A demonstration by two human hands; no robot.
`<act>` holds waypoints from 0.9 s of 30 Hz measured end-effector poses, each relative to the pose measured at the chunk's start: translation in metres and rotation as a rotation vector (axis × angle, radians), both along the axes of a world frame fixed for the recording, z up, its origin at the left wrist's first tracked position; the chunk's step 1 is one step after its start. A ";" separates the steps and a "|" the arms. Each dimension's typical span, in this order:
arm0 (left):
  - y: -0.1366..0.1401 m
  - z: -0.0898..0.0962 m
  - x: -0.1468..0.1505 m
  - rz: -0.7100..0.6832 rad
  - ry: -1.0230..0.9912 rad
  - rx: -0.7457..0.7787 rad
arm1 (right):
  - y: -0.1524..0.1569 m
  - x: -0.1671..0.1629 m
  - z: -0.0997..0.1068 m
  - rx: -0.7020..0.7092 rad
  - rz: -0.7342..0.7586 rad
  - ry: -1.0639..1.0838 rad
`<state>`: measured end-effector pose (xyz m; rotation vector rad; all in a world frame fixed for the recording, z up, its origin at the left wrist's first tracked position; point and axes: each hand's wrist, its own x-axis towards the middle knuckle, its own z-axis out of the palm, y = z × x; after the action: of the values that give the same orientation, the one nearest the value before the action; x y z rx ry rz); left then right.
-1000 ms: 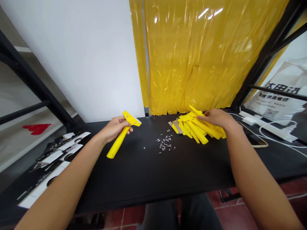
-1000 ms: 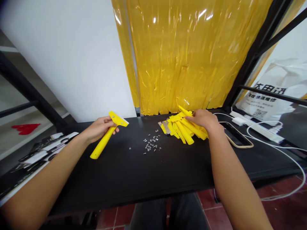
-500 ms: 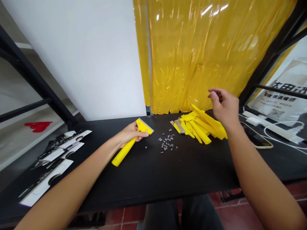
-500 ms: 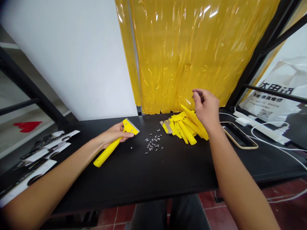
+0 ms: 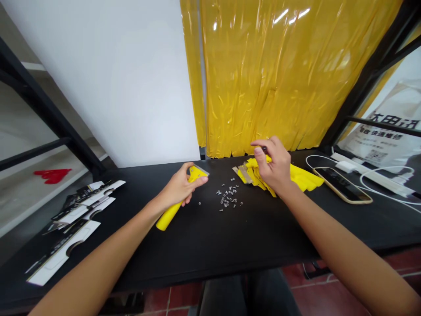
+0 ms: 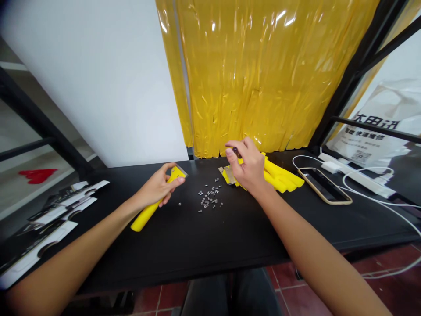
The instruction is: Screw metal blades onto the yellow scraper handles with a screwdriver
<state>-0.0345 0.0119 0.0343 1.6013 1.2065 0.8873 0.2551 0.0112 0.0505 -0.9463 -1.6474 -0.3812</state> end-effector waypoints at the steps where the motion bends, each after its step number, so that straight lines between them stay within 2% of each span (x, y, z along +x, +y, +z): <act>1: -0.001 0.001 0.001 -0.012 0.016 0.015 | -0.003 -0.003 -0.001 -0.038 0.030 0.025; 7: -0.009 0.010 0.007 -0.118 -0.076 0.032 | -0.016 -0.017 -0.004 -0.171 0.115 0.217; 12: -0.006 0.001 0.011 -0.078 -0.328 -0.160 | -0.021 -0.028 -0.009 -0.214 0.412 0.226; 15: -0.004 -0.009 0.017 -0.082 -0.380 -0.213 | -0.024 -0.036 -0.014 -0.262 0.510 0.131; 20: -0.002 -0.021 0.028 -0.054 -0.411 -0.243 | -0.023 -0.043 -0.023 -0.276 0.535 -0.046; 27: -0.001 -0.028 0.034 -0.044 -0.454 -0.235 | -0.018 -0.043 -0.026 -0.309 0.487 -0.123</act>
<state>-0.0005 0.0114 0.0063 1.1543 0.9112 0.9762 0.2124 -0.0068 0.0243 -0.7165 -2.0183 0.1541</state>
